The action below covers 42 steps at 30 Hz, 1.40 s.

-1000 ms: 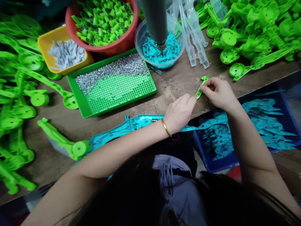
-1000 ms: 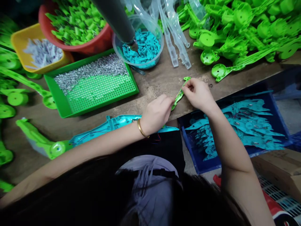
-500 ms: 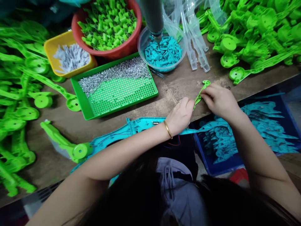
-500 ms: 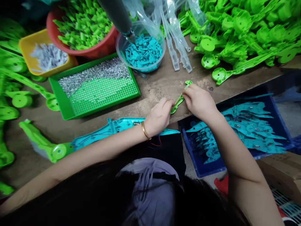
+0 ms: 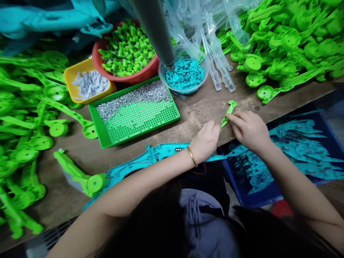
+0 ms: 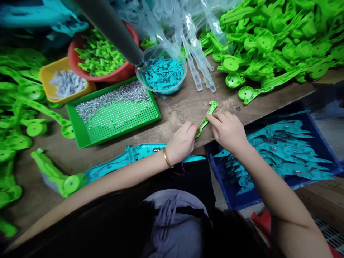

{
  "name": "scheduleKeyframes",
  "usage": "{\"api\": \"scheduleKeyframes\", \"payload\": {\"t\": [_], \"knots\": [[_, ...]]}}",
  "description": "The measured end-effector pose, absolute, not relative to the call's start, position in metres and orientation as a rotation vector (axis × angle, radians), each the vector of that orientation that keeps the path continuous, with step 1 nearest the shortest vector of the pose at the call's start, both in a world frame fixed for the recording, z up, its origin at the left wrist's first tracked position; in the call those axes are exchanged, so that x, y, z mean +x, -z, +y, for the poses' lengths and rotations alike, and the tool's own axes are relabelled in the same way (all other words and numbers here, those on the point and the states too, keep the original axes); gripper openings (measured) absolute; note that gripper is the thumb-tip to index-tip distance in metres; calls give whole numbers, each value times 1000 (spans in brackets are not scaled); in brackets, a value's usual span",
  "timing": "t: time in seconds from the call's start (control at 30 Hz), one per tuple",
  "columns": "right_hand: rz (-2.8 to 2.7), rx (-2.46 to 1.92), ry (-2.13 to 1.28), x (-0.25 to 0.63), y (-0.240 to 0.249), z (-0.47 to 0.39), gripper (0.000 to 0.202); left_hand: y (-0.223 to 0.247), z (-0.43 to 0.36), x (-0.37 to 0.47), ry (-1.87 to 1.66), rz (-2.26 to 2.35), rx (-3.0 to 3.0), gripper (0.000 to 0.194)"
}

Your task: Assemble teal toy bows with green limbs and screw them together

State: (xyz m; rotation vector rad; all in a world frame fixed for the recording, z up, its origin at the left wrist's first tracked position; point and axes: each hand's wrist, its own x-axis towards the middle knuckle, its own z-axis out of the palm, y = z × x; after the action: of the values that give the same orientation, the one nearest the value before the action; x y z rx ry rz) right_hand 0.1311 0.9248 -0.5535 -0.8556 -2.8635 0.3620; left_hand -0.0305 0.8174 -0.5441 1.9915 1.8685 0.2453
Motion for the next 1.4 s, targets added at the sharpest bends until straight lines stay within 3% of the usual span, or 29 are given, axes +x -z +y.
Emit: {"api": "scheduleKeyframes", "payload": {"t": [0.4,0.7,1.03,1.23,1.4], "knots": [[-2919,-798,-403,112,553,950,22,546,817,-33,-426,1859,1974,24],[-2699,-835,-624,114,565,947,11,548,816,-32,-387,1873,2006,23],[-2913,-775,-494,111,557,949,21,548,818,-33,-295,1863,2035,21],[-3061,-807,-175,120,547,927,31,552,817,-32,-350,1867,2081,22],[-2888,-910,-264,130,551,918,34,548,820,-30,-280,1877,2088,20]]}}
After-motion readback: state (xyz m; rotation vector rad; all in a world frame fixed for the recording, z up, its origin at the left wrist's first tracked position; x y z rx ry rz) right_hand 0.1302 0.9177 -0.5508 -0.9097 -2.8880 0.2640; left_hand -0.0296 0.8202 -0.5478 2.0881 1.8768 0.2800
